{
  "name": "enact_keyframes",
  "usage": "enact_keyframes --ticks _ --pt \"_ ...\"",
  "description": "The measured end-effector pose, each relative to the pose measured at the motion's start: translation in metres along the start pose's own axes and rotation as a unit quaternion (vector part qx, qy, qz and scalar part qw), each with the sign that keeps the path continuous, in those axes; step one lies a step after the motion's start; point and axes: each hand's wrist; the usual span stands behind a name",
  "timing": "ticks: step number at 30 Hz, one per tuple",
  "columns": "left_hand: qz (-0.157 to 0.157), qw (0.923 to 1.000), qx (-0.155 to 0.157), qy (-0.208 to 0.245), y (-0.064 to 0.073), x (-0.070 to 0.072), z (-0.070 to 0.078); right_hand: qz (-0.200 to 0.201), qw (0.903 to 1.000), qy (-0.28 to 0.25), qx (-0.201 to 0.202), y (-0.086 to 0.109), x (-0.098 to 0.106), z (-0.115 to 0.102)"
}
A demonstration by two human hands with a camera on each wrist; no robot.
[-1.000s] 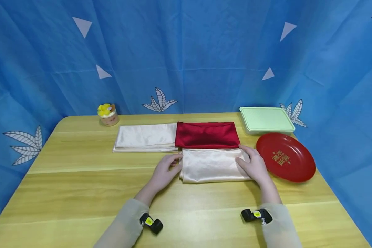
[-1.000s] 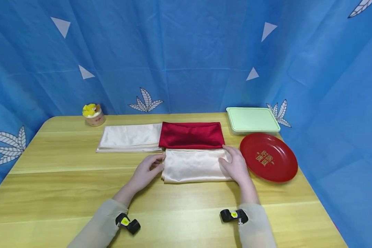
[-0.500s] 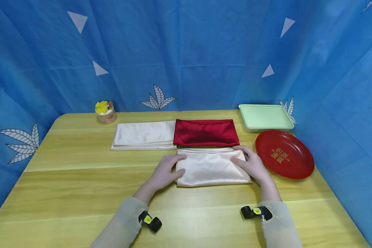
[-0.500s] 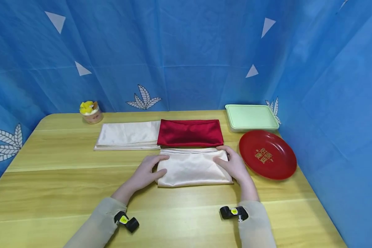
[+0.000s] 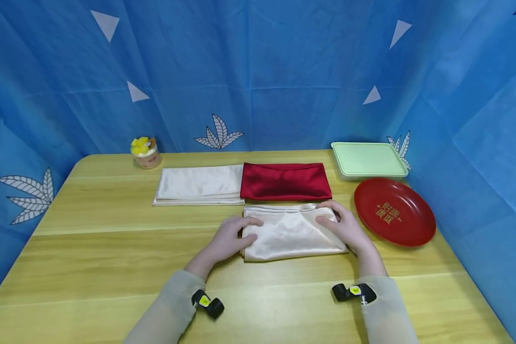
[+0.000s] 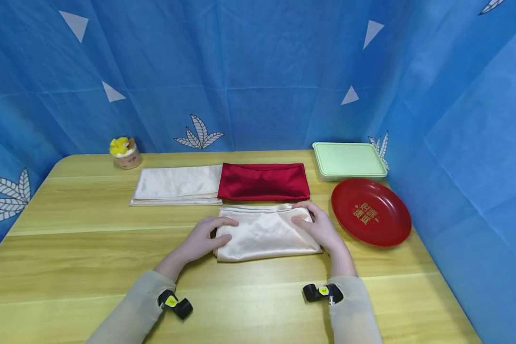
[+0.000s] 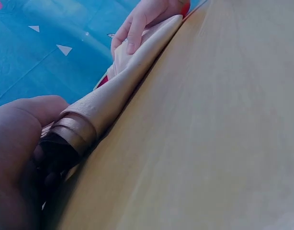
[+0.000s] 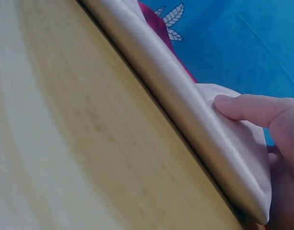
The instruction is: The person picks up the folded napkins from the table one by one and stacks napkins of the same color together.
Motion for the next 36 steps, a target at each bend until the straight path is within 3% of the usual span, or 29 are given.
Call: enact_keyframes --ticks 4,9,16,21,24,27,31,36 --pt "0.013 0.9989 0.007 0.044 0.001 0.000 0.000 -0.008 0.9998 -0.015 0.012 0.001 -0.001 0.001" --pt "0.037 0.9907 0.008 0.131 0.006 0.001 -0.002 -0.017 0.9983 -0.046 0.033 0.001 -0.002 0.005" --pt "0.087 0.9787 -0.048 0.180 0.009 0.004 -0.008 -0.025 0.9937 -0.098 0.048 0.000 -0.005 0.006" --pt "0.157 0.9613 -0.077 0.212 0.011 0.013 -0.002 -0.014 0.9862 -0.156 0.055 -0.008 -0.013 -0.001" --pt "0.198 0.9503 -0.070 0.230 0.016 0.026 0.005 -0.012 0.9790 -0.193 0.066 -0.018 -0.023 -0.008" --pt "0.236 0.9374 -0.060 0.249 0.020 0.039 0.001 -0.009 0.9750 -0.208 0.078 -0.029 -0.037 -0.014" --pt "0.283 0.9200 -0.049 0.267 0.023 0.054 -0.009 0.004 0.9753 -0.199 0.095 -0.044 -0.054 -0.022" --pt "0.326 0.9058 -0.021 0.270 0.027 0.071 -0.016 0.042 0.9823 -0.147 0.109 -0.063 -0.070 -0.040"
Point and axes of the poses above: each hand's wrist, its own y-axis away from the middle knuckle, its own x-axis out of the back of the hand, z = x × y, and after that the axes turned 12 degrees about -z, right-handed
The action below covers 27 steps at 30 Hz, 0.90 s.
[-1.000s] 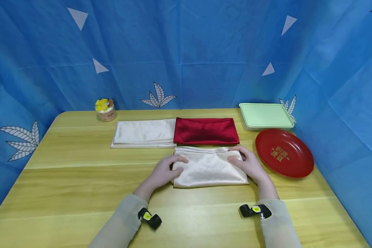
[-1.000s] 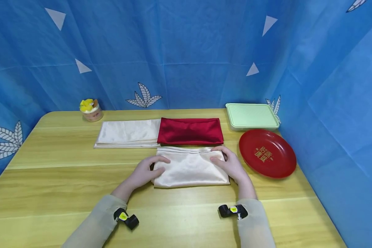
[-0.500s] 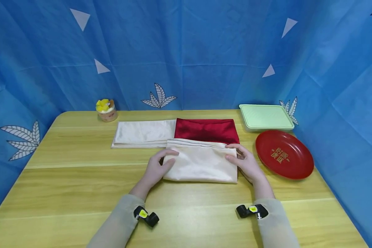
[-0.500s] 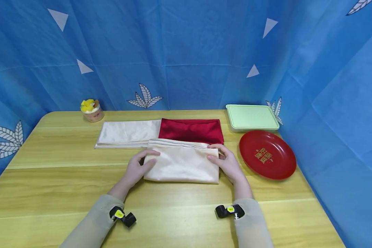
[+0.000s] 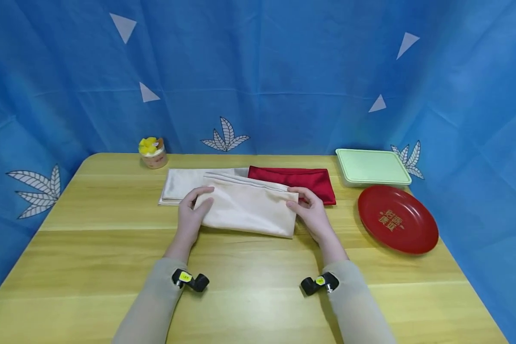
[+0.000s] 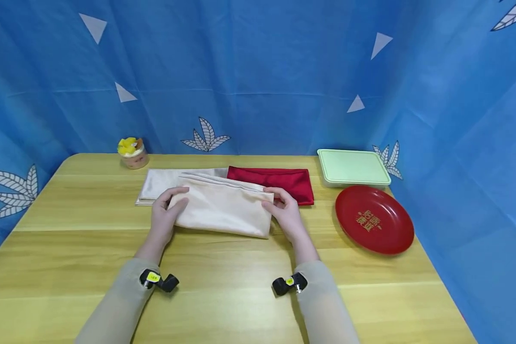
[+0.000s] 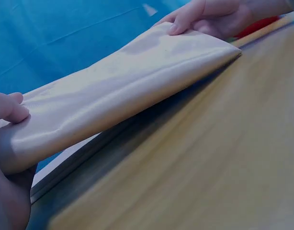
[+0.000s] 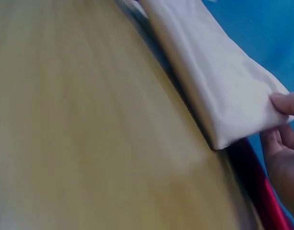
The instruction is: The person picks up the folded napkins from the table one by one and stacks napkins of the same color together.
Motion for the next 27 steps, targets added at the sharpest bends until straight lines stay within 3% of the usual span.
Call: enact_keyframes --ticks 8,14,17,23,27 --pt "0.073 0.9968 0.021 -0.025 -0.013 0.031 -0.001 0.030 0.9979 0.057 -0.002 -0.040 -0.040 -0.016" --pt "0.143 0.9873 0.066 -0.017 -0.023 0.051 -0.002 0.026 0.9927 0.117 -0.008 -0.068 -0.064 -0.023" --pt "0.170 0.9835 0.060 -0.008 -0.027 0.061 -0.006 0.023 0.9905 0.134 -0.018 -0.082 -0.075 -0.025" --pt "0.202 0.9777 0.054 -0.011 -0.034 0.080 -0.023 0.007 0.9860 0.163 -0.034 -0.105 -0.093 -0.027" --pt "0.194 0.9787 0.068 0.000 -0.037 0.087 -0.033 -0.005 0.9790 0.198 -0.047 -0.116 -0.098 -0.027"
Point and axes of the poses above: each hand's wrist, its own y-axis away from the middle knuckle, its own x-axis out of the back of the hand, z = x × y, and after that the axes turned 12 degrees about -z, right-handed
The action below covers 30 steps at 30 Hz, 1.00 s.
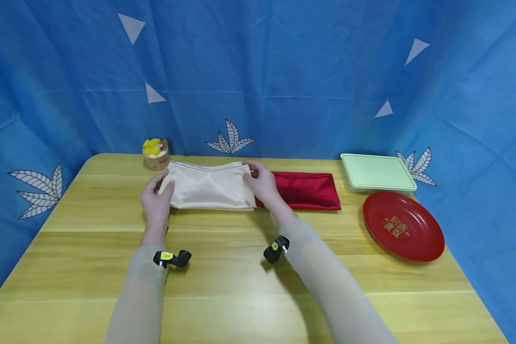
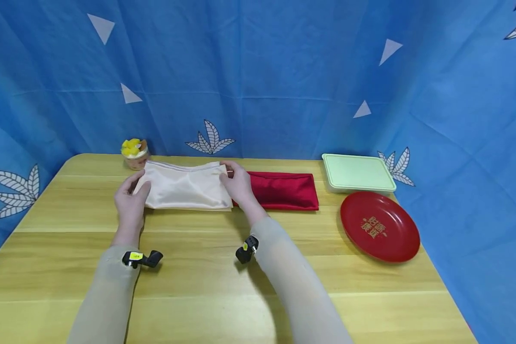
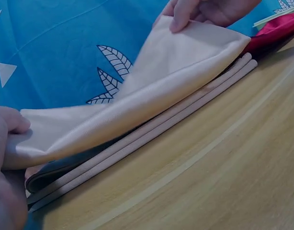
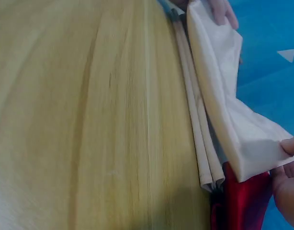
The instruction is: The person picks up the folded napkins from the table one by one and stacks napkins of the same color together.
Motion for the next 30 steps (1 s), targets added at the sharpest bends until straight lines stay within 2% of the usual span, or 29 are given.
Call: enact_keyframes --ticks 4,10,16,18,21,26,30 --pt "-0.022 0.9995 0.015 -0.019 0.001 -0.002 -0.003 -0.011 0.9985 0.052 -0.011 -0.003 0.002 0.003" --pt "-0.020 0.9972 0.014 -0.071 0.001 -0.002 -0.006 -0.031 0.9913 0.128 -0.002 -0.003 0.010 0.012" --pt "-0.013 0.9849 0.021 -0.172 0.000 0.000 -0.008 -0.018 0.9849 0.170 0.024 -0.002 0.012 0.022" --pt "-0.011 0.9815 0.031 -0.188 -0.001 -0.001 -0.008 -0.006 0.9828 0.182 0.034 -0.001 0.011 0.024" --pt "-0.002 0.9809 0.045 -0.189 0.000 -0.002 -0.006 0.007 0.9808 0.188 0.052 0.004 0.011 0.026" --pt "0.011 0.9881 0.067 -0.138 0.002 -0.002 -0.004 0.007 0.9785 0.189 0.082 0.023 0.017 0.026" --pt "0.023 0.9903 0.080 -0.111 0.006 0.001 -0.003 -0.007 0.9783 0.191 0.080 0.043 0.028 0.031"
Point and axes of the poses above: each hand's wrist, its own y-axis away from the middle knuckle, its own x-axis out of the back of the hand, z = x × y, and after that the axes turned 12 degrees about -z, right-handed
